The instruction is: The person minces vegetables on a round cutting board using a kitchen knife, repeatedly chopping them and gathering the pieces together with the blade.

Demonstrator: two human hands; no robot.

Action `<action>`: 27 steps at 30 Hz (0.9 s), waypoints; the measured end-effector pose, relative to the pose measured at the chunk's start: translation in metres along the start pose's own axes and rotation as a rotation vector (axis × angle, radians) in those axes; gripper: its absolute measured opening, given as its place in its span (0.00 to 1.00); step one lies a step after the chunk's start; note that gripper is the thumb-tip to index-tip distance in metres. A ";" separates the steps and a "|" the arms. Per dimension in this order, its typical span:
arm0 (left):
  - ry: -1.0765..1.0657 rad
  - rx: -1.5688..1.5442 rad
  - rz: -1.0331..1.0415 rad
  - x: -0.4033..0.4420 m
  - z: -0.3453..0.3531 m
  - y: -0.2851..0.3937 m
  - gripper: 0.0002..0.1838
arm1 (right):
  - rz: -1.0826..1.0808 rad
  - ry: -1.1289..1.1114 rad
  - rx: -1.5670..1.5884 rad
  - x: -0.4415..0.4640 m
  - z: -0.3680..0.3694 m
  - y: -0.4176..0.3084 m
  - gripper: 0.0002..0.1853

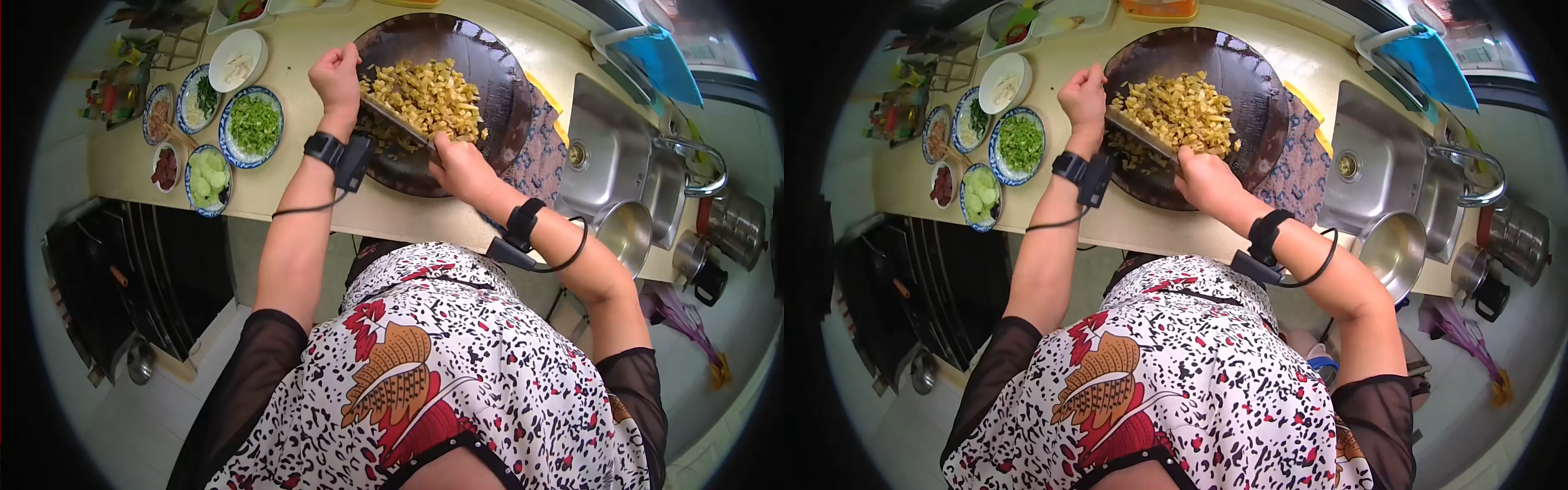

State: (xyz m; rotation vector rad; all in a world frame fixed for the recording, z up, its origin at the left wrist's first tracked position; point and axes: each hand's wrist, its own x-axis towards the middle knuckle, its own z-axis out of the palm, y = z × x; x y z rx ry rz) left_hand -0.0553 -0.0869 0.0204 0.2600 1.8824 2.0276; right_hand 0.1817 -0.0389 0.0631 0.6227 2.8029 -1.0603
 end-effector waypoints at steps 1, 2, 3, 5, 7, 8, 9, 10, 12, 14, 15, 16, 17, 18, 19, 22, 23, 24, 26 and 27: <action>0.001 0.029 0.071 -0.001 0.003 0.001 0.16 | -0.004 0.008 0.019 -0.002 0.003 0.006 0.14; 0.010 0.018 0.065 -0.003 0.004 0.002 0.16 | -0.005 0.009 0.027 -0.004 0.007 0.011 0.14; 0.016 0.008 0.057 -0.004 0.006 0.007 0.16 | -0.003 0.010 0.036 -0.005 0.004 0.009 0.15; 0.032 0.022 0.092 -0.003 0.013 0.010 0.15 | 0.014 0.023 0.057 -0.010 0.002 0.006 0.14; -0.054 -0.002 -0.012 0.004 0.028 0.025 0.15 | 0.075 0.018 0.061 -0.011 -0.025 -0.011 0.13; -0.094 -0.017 -0.064 0.007 0.035 0.025 0.15 | 0.105 0.014 0.060 -0.011 -0.036 -0.017 0.13; -0.158 -0.059 -0.114 0.013 0.042 0.018 0.13 | 0.051 0.060 0.017 -0.009 -0.043 -0.015 0.12; -0.161 -0.033 -0.129 0.018 0.046 0.007 0.13 | 0.070 0.057 0.000 -0.007 -0.042 -0.011 0.12; -0.175 0.021 -0.154 0.021 0.052 -0.014 0.13 | 0.108 0.059 -0.032 -0.006 -0.036 -0.002 0.11; -0.150 0.122 -0.021 0.009 0.053 -0.016 0.15 | 0.095 0.083 0.056 -0.017 -0.019 0.014 0.11; -0.143 0.146 0.067 0.002 0.057 -0.012 0.15 | 0.093 0.078 0.100 -0.021 -0.013 0.025 0.11; -0.144 0.169 0.155 -0.006 0.062 -0.005 0.16 | 0.095 0.078 0.144 -0.025 -0.010 0.030 0.12; -0.129 0.139 0.208 -0.013 0.068 0.002 0.16 | 0.084 0.115 0.161 -0.029 -0.006 0.034 0.14; -0.135 0.121 0.204 -0.016 0.074 0.008 0.16 | 0.076 0.138 0.160 -0.032 -0.005 0.035 0.14; -0.135 0.104 0.197 -0.017 0.078 0.014 0.17 | 0.066 0.156 0.159 -0.034 -0.003 0.035 0.14; -0.206 0.075 0.074 0.001 0.081 0.014 0.17 | 0.092 0.173 0.145 -0.031 -0.022 0.022 0.13; -0.238 0.061 0.005 0.010 0.086 0.014 0.17 | 0.106 0.174 0.125 -0.027 -0.036 0.019 0.12; -0.266 0.044 -0.063 0.015 0.090 0.014 0.17 | 0.118 0.174 0.102 -0.023 -0.048 0.016 0.11; -0.271 0.011 -0.130 0.016 0.099 0.004 0.16 | 0.131 0.190 0.042 -0.017 -0.054 0.018 0.10; -0.259 0.025 -0.130 0.015 0.101 -0.004 0.16 | 0.145 0.190 0.036 -0.016 -0.049 0.022 0.10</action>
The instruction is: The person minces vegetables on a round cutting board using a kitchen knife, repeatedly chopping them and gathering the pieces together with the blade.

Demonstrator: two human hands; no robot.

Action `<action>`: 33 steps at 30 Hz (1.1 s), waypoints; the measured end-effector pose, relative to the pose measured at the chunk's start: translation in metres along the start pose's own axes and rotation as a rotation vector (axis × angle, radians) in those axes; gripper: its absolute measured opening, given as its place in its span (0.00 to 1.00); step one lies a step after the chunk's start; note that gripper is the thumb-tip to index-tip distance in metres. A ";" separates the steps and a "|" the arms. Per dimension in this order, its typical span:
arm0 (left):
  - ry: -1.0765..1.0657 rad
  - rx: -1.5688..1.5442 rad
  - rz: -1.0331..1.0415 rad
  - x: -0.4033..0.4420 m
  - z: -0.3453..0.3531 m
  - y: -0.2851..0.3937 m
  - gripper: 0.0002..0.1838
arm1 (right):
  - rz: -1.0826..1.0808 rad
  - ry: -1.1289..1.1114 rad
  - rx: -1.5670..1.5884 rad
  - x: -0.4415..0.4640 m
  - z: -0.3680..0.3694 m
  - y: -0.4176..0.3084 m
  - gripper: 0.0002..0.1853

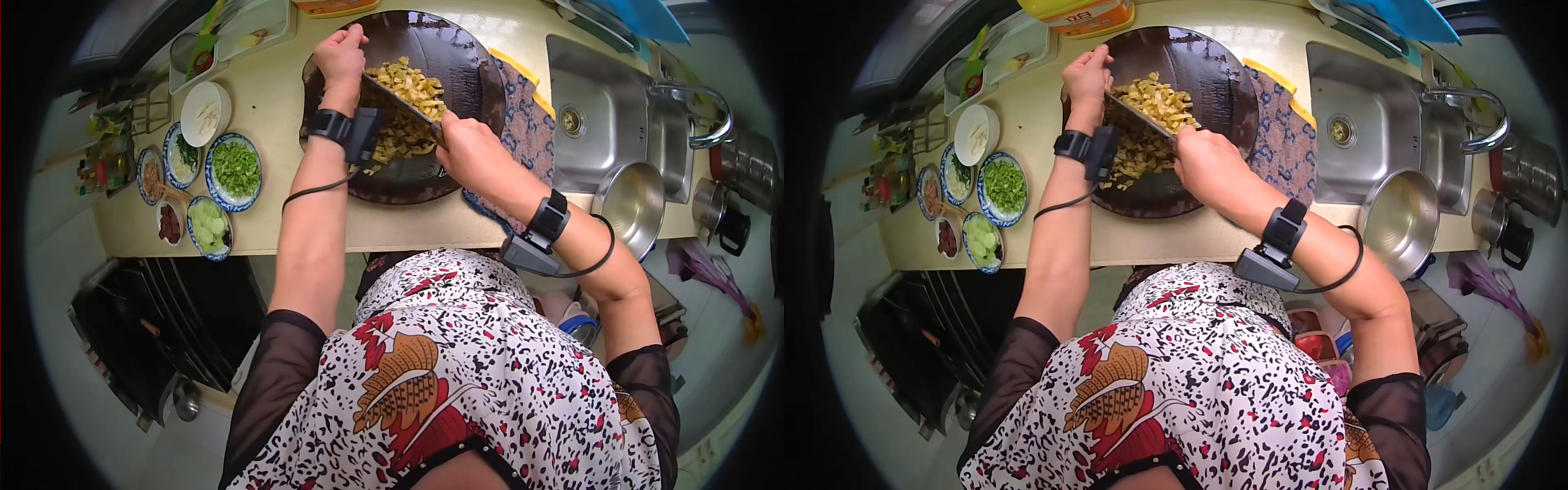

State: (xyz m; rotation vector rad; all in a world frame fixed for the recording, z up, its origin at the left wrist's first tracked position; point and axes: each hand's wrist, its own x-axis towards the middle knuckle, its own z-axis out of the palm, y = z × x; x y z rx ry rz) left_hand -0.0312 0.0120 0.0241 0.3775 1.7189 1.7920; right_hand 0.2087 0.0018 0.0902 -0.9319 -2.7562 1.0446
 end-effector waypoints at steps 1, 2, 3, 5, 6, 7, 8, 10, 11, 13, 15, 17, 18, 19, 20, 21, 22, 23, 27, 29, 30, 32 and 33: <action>0.010 0.014 0.000 0.000 0.001 -0.007 0.17 | 0.014 0.003 -0.007 -0.001 0.006 0.003 0.09; 0.020 0.064 0.027 -0.002 -0.001 -0.012 0.17 | 0.000 0.001 0.045 -0.007 0.012 0.009 0.11; 0.026 0.081 0.093 -0.007 -0.001 -0.011 0.17 | -0.002 -0.009 0.076 -0.011 0.019 0.018 0.11; 0.030 0.112 0.229 -0.020 0.004 -0.006 0.17 | -0.003 -0.020 0.136 -0.021 0.029 0.031 0.13; 0.070 0.090 0.248 -0.025 0.008 -0.003 0.16 | 0.007 -0.028 0.118 -0.022 0.028 0.030 0.15; 0.055 0.080 0.266 -0.023 0.013 0.001 0.16 | 0.002 -0.007 0.122 -0.023 0.027 0.030 0.15; 0.044 0.072 0.279 -0.021 0.014 0.003 0.16 | -0.002 0.008 0.127 -0.025 0.026 0.030 0.14; 0.007 0.081 0.243 -0.013 0.015 0.010 0.16 | 0.031 0.011 0.137 -0.025 0.014 0.017 0.13; -0.036 0.059 0.179 -0.009 0.019 0.014 0.16 | 0.033 0.019 0.114 -0.022 0.005 0.012 0.12; -0.112 0.005 0.052 0.000 0.026 0.016 0.15 | 0.030 0.031 0.061 -0.011 -0.011 0.006 0.11; -0.111 0.029 0.025 0.008 0.027 -0.001 0.16 | 0.040 0.034 0.039 -0.005 -0.012 0.009 0.11; -0.050 0.051 0.041 0.008 0.028 -0.011 0.17 | 0.042 0.040 0.056 -0.005 0.003 0.018 0.11; -0.083 0.101 0.082 0.007 0.021 -0.014 0.18 | 0.033 0.029 0.095 -0.009 0.011 0.022 0.12; -0.071 0.096 0.139 0.003 0.021 -0.011 0.18 | 0.025 0.033 0.127 -0.013 0.017 0.031 0.12; -0.064 0.086 0.197 -0.005 0.022 -0.008 0.18 | 0.019 0.039 0.156 -0.017 0.023 0.039 0.13; -0.056 0.077 0.251 -0.011 0.024 -0.007 0.18 | -0.005 0.056 0.156 -0.021 0.025 0.041 0.15; -0.035 0.061 0.293 -0.013 0.027 -0.005 0.16 | 0.001 0.072 0.159 -0.024 0.028 0.043 0.15; -0.045 0.036 0.289 -0.012 0.030 -0.005 0.16 | 0.005 0.084 0.162 -0.026 0.032 0.045 0.15; -0.101 0.011 0.159 -0.006 0.040 0.014 0.16 | 0.067 0.061 0.122 -0.023 0.003 0.021 0.14; -0.144 -0.005 0.059 0.005 0.046 0.009 0.16 | 0.066 0.062 0.089 -0.013 -0.012 0.014 0.14; -0.180 0.063 -0.009 0.016 0.038 -0.012 0.17 | 0.076 0.031 0.100 -0.009 -0.012 0.016 0.13; -0.161 0.081 0.022 0.015 0.039 -0.017 0.17 | 0.095 0.054 0.099 -0.012 0.001 0.022 0.13; -0.146 0.093 0.038 0.013 0.036 -0.018 0.17 | 0.100 0.062 0.101 -0.016 0.009 0.024 0.13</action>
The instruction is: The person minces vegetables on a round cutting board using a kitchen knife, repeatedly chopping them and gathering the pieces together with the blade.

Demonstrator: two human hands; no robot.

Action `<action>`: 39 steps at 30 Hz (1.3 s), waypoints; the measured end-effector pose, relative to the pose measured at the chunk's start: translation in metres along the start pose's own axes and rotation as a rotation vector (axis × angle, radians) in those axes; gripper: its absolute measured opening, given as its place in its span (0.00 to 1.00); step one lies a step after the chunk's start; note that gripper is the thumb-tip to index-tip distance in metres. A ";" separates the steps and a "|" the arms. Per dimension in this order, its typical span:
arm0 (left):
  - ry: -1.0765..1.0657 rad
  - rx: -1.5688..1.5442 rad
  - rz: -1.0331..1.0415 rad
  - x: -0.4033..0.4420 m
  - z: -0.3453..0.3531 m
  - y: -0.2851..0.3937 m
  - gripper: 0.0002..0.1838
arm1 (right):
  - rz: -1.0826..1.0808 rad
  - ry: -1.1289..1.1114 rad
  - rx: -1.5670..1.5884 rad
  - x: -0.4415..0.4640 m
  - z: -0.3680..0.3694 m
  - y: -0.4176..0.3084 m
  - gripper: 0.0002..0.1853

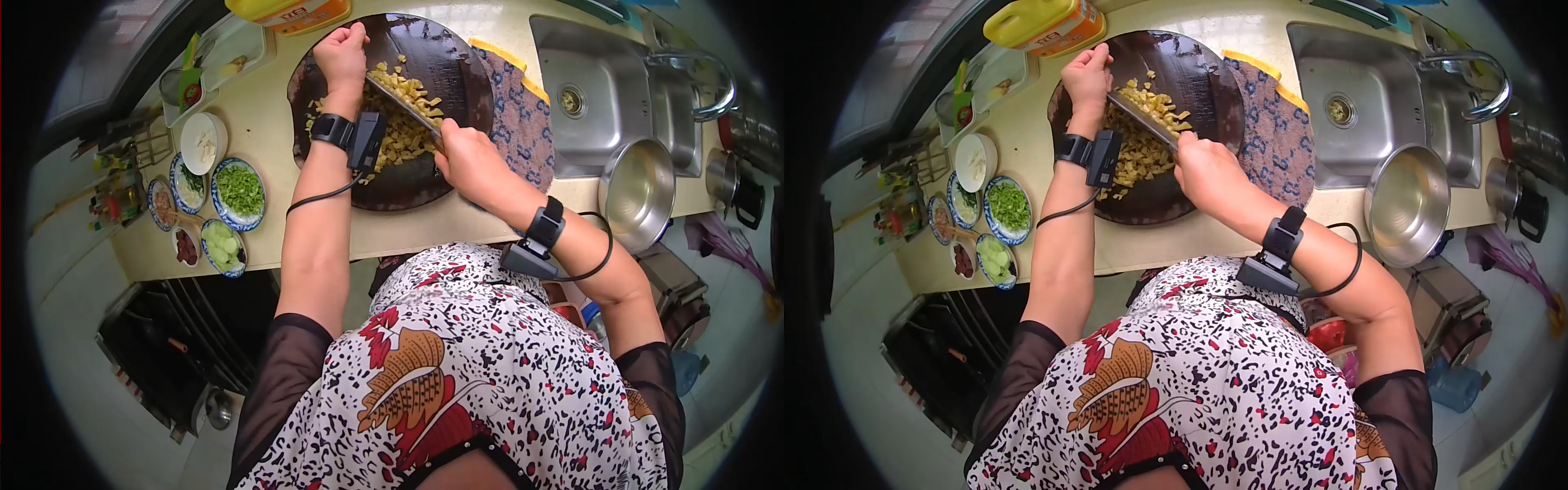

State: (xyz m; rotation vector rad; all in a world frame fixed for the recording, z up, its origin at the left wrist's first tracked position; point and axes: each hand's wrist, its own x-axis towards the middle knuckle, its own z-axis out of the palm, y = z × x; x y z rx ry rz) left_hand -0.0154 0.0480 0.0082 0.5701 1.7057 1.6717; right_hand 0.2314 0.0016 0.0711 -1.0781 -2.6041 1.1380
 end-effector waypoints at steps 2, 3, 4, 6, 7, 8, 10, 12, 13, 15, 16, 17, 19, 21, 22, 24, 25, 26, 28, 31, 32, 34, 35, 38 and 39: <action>0.038 0.029 0.145 -0.008 0.001 -0.001 0.17 | -0.021 -0.010 0.078 -0.006 0.008 0.014 0.14; 0.046 0.006 0.178 -0.017 0.005 0.006 0.17 | -0.027 -0.011 0.116 -0.009 0.010 0.021 0.14; 0.057 -0.016 0.206 -0.023 0.008 0.012 0.17 | -0.031 0.009 0.103 -0.013 0.011 0.024 0.14; 0.059 -0.001 0.220 -0.027 0.013 0.022 0.17 | -0.045 0.043 0.078 -0.015 0.009 0.019 0.15; 0.059 0.007 0.223 -0.026 0.015 0.025 0.17 | -0.037 0.042 0.073 -0.013 0.005 0.014 0.14; 0.032 0.000 0.188 -0.022 0.015 0.027 0.17 | -0.023 0.037 0.070 -0.013 0.001 0.009 0.13; -0.021 -0.016 0.105 -0.009 0.016 0.031 0.17 | -0.007 0.025 0.034 -0.010 -0.014 -0.004 0.11; -0.059 -0.075 0.019 -0.001 0.017 0.022 0.17 | -0.023 0.023 -0.036 0.002 -0.024 -0.008 0.11; -0.049 -0.083 -0.009 0.001 0.017 0.015 0.17 | -0.031 0.026 -0.040 0.005 -0.021 -0.007 0.10; -0.041 -0.106 -0.021 0.000 0.015 0.009 0.16 | 0.000 0.013 -0.012 0.004 -0.013 -0.002 0.10; -0.038 -0.066 0.033 -0.003 0.009 0.006 0.16 | 0.010 0.006 0.003 0.002 -0.007 -0.001 0.11; -0.039 -0.027 0.093 -0.005 0.006 0.006 0.16 | -0.007 0.018 0.030 -0.001 0.001 0.006 0.11; -0.030 -0.042 0.199 -0.016 0.011 0.013 0.16 | -0.037 0.045 0.082 -0.010 0.011 0.021 0.11; 0.030 -0.035 0.225 -0.025 0.018 0.020 0.17 | -0.031 0.057 0.060 -0.015 0.012 0.024 0.12; 0.058 -0.033 0.239 -0.024 0.020 0.023 0.17 | -0.027 0.065 0.048 -0.014 0.010 0.024 0.13; 0.022 -0.041 0.217 -0.015 0.025 0.027 0.17 | -0.021 0.055 0.053 -0.012 -0.002 0.018 0.13; -0.015 -0.060 0.151 -0.009 0.025 0.028 0.17 | -0.017 0.043 0.055 -0.009 -0.014 0.012 0.13; -0.050 -0.080 0.089 -0.005 0.025 0.029 0.17 | -0.011 0.047 0.023 -0.005 -0.026 0.006 0.13; -0.043 -0.056 0.093 0.009 0.027 0.005 0.16 | -0.048 0.064 -0.040 0.003 -0.030 0.010 0.13; 0.006 0.026 0.147 0.008 0.028 -0.009 0.16 | -0.020 0.024 -0.001 -0.002 -0.018 0.022 0.13; 0.003 0.009 0.182 0.005 0.028 -0.008 0.16 | -0.032 0.026 0.024 -0.003 -0.012 0.027 0.13; -0.022 -0.030 0.252 -0.011 0.033 0.001 0.16 | -0.001 0.029 0.032 -0.010 -0.003 0.032 0.13; -0.008 -0.064 0.254 -0.017 0.035 0.007 0.17 | 0.016 0.023 0.036 -0.015 0.000 0.034 0.14; 0.045 0.011 0.265 -0.016 0.027 0.011 0.17 | 0.014 0.038 0.002 -0.015 0.003 0.026 0.15; 0.015 0.007 0.235 -0.012 0.019 0.013 0.17 | 0.015 0.016 0.060 -0.014 0.002 0.018 0.15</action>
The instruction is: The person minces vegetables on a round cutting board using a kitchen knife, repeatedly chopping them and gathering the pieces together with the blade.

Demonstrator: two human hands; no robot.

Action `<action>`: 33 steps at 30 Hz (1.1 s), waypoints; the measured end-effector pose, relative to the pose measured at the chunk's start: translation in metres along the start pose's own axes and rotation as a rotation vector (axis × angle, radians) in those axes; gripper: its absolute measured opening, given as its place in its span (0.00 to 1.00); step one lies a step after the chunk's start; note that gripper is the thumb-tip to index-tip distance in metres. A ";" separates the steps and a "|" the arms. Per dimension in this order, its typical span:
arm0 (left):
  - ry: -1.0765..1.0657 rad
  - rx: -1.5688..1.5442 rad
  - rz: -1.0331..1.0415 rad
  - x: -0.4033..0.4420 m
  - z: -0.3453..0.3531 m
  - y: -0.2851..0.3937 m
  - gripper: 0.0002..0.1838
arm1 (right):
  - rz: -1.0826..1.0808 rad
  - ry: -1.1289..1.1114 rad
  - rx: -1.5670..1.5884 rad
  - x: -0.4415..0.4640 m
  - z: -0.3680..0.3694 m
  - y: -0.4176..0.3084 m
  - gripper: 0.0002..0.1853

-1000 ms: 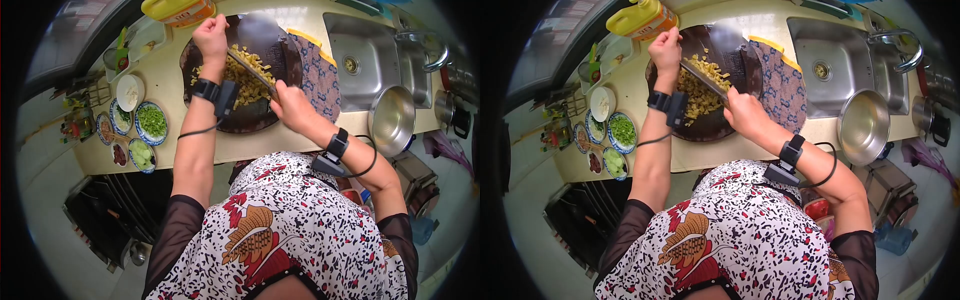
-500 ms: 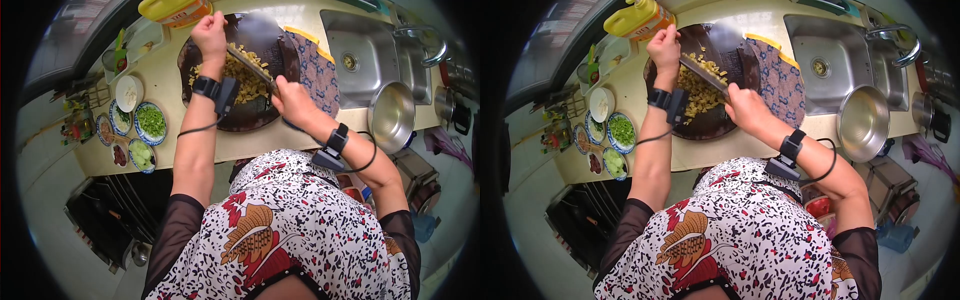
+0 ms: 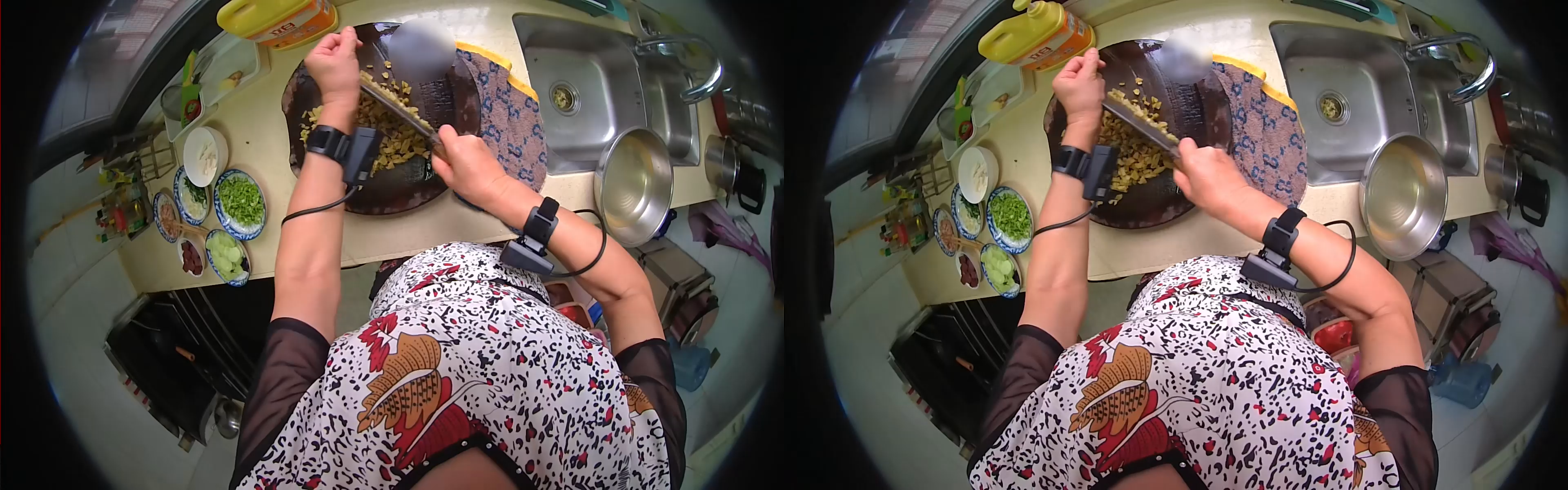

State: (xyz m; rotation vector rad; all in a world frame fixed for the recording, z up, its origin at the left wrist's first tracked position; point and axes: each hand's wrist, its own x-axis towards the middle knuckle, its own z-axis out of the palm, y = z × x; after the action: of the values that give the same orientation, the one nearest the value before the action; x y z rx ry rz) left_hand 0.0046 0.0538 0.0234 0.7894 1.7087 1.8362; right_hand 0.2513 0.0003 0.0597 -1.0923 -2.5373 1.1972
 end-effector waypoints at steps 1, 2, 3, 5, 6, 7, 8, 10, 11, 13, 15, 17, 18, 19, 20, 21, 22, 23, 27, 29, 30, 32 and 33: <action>-0.050 -0.020 -0.095 0.005 -0.008 0.003 0.16 | 0.020 -0.019 0.015 0.000 -0.006 -0.016 0.14; -0.102 -0.016 -0.165 0.008 -0.013 0.004 0.15 | 0.037 -0.033 0.014 0.004 -0.004 -0.024 0.14; -0.151 -0.014 -0.234 0.009 -0.017 0.001 0.15 | 0.051 -0.047 0.012 0.006 0.000 -0.029 0.13; -0.114 0.023 -0.261 0.007 -0.020 -0.003 0.16 | 0.051 -0.043 0.011 0.007 0.008 -0.031 0.13; -0.099 0.039 -0.271 0.006 -0.020 -0.005 0.16 | 0.050 -0.036 0.008 0.006 0.011 -0.030 0.12; -0.094 0.074 -0.189 0.002 -0.020 -0.009 0.16 | 0.038 -0.025 0.038 0.001 0.016 -0.026 0.12; -0.086 0.108 -0.101 -0.001 -0.019 -0.011 0.16 | 0.019 -0.011 0.065 -0.003 0.021 -0.019 0.12; -0.066 0.126 -0.017 -0.004 -0.019 -0.007 0.18 | -0.013 0.014 0.080 -0.005 0.026 -0.013 0.12; -0.052 0.103 -0.008 -0.005 -0.021 -0.005 0.18 | -0.019 0.019 0.072 -0.007 0.030 -0.011 0.12; -0.024 0.059 -0.003 -0.005 -0.027 -0.002 0.17 | -0.026 0.026 0.071 -0.007 0.025 -0.021 0.13; -0.054 -0.028 -0.145 -0.004 -0.031 0.021 0.16 | -0.015 0.026 0.091 -0.006 0.021 -0.034 0.12; -0.177 -0.048 -0.232 0.006 -0.040 0.017 0.16 | 0.016 -0.001 0.061 -0.003 0.016 -0.054 0.12; -0.186 -0.008 -0.261 0.005 -0.042 0.008 0.16 | 0.026 -0.015 0.042 -0.002 0.015 -0.058 0.12; -0.195 0.033 -0.286 0.004 -0.044 0.000 0.17 | 0.029 -0.003 0.027 -0.003 0.019 -0.057 0.12; -0.205 0.075 -0.310 0.003 -0.047 -0.008 0.17 | 0.032 0.010 0.015 -0.004 0.026 -0.054 0.12; -0.188 0.117 -0.214 0.000 -0.045 -0.008 0.17 | 0.036 0.023 0.002 -0.008 0.035 -0.052 0.12; -0.166 0.160 -0.118 -0.006 -0.042 -0.007 0.17 | 0.016 0.036 0.049 -0.013 0.044 -0.044 0.12; -0.144 0.201 -0.011 -0.010 -0.036 -0.004 0.17 | -0.010 0.057 0.092 -0.014 0.049 -0.032 0.12; -0.083 0.178 0.009 -0.020 -0.034 0.008 0.16 | -0.019 0.083 0.095 -0.021 0.050 -0.026 0.12; -0.068 0.032 -0.020 -0.016 -0.040 0.012 0.15 | -0.002 0.083 0.080 -0.023 0.052 -0.037 0.11; -0.107 0.033 -0.071 -0.009 -0.050 0.012 0.15 | 0.013 0.069 0.079 -0.023 0.045 -0.052 0.12; -0.214 0.060 -0.247 -0.006 -0.060 0.022 0.16 | 0.031 0.049 0.065 -0.020 0.038 -0.075 0.11; -0.258 0.086 -0.300 -0.003 -0.063 0.018 0.16 | 0.039 0.050 0.058 -0.018 0.043 -0.077 0.11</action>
State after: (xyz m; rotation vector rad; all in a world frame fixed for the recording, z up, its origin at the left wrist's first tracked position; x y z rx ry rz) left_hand -0.0375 0.0058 0.0382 0.7237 1.6457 1.4057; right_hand 0.2042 -0.0710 0.0891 -1.1493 -2.4394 1.2286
